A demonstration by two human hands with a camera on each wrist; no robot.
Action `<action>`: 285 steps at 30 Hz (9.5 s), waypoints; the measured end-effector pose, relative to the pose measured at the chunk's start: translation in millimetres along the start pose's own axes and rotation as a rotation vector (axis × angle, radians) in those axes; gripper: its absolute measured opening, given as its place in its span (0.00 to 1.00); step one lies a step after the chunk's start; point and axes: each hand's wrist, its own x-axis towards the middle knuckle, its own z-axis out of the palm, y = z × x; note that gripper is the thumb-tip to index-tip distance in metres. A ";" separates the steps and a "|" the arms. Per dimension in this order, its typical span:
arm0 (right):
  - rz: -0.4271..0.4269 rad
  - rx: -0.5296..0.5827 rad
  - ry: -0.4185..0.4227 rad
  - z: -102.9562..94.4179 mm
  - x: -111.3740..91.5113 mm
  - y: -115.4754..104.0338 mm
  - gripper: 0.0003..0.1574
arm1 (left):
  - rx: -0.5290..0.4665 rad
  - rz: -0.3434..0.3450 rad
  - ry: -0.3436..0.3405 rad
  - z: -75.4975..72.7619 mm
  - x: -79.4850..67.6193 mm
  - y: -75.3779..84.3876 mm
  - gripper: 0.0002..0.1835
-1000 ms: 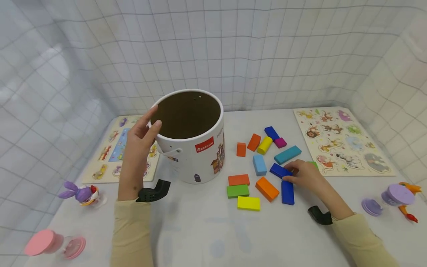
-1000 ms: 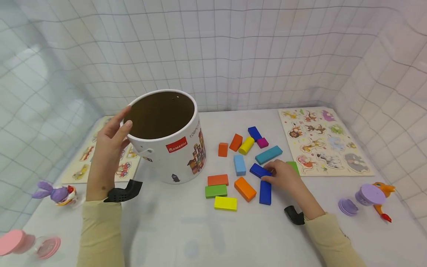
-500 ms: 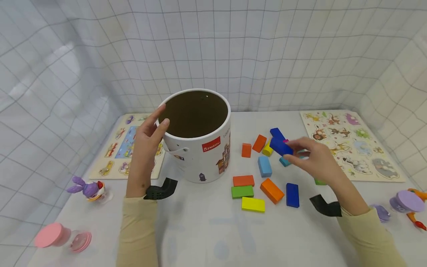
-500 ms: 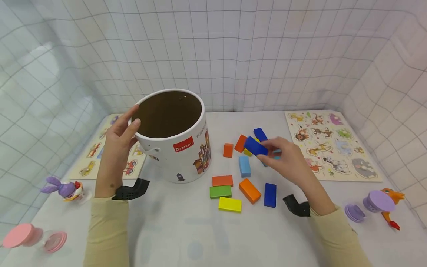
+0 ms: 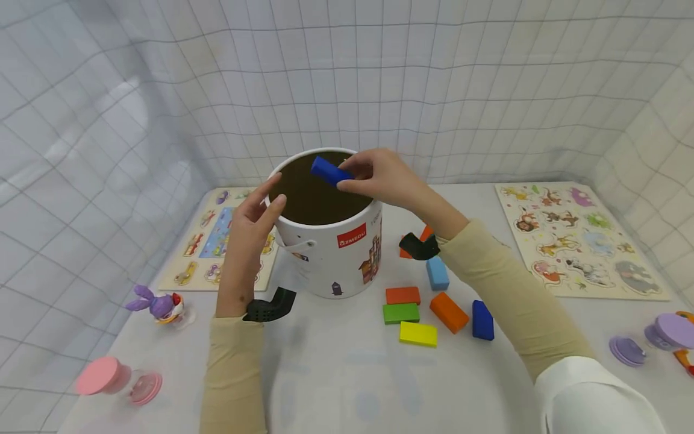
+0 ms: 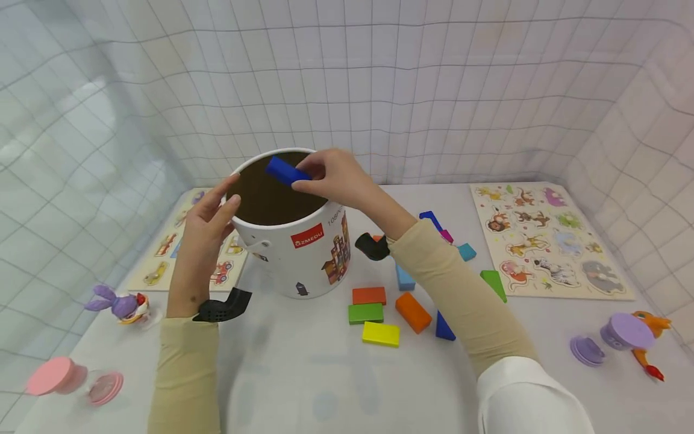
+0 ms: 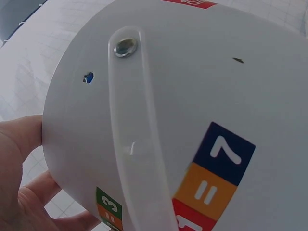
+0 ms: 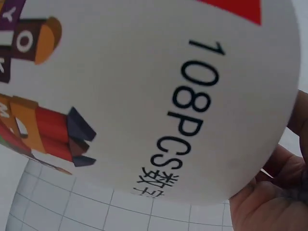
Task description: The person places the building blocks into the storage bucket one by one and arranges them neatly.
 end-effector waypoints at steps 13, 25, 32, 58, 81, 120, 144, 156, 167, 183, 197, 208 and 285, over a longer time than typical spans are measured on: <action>-0.071 0.132 0.097 -2.3 -20.4 20.2 0.22 | -0.014 0.016 0.004 4.2 3.0 -2.3 0.24; 0.186 0.036 0.131 -7.8 -196.4 119.9 0.20 | -0.025 -0.003 0.014 2.4 1.2 -1.5 0.25; 0.322 -0.125 -0.017 13.7 -246.2 160.7 0.37 | -0.026 0.000 0.020 2.5 1.5 -0.2 0.25; -0.124 0.155 0.105 -14.8 -102.9 38.1 0.41 | -0.043 0.029 0.025 2.4 0.6 0.2 0.25; -0.154 0.263 0.129 8.1 -13.8 18.8 0.28 | -0.002 0.064 0.012 2.4 4.6 -3.7 0.25; 0.185 0.421 0.116 -12.3 -155.0 86.2 0.20 | -0.039 0.031 0.035 4.7 2.8 -2.0 0.24; 0.011 0.379 0.069 2.3 -5.3 10.1 0.19 | -0.002 0.038 0.031 3.7 2.3 -3.6 0.25; 0.280 0.213 0.176 14.0 -117.2 117.3 0.28 | -0.047 0.006 0.026 1.3 3.4 -3.0 0.25; 0.330 -0.222 -0.052 51.9 -139.2 159.7 0.44 | -0.052 0.008 0.033 0.7 1.3 -1.3 0.25; 0.334 -0.064 -0.010 -16.5 -155.2 123.7 0.31 | -0.043 0.037 0.044 3.0 4.8 -3.9 0.25; 0.046 0.070 0.032 -10.8 -27.7 7.4 0.23 | -0.049 -0.003 0.035 1.8 1.3 -4.8 0.25; 0.016 0.166 0.029 -4.9 -0.5 12.0 0.15 | -0.046 -0.001 0.029 5.1 2.0 -4.8 0.25; -0.012 0.358 -0.107 -7.6 -5.2 5.2 0.21 | -0.011 0.013 0.072 2.7 0.3 -2.7 0.25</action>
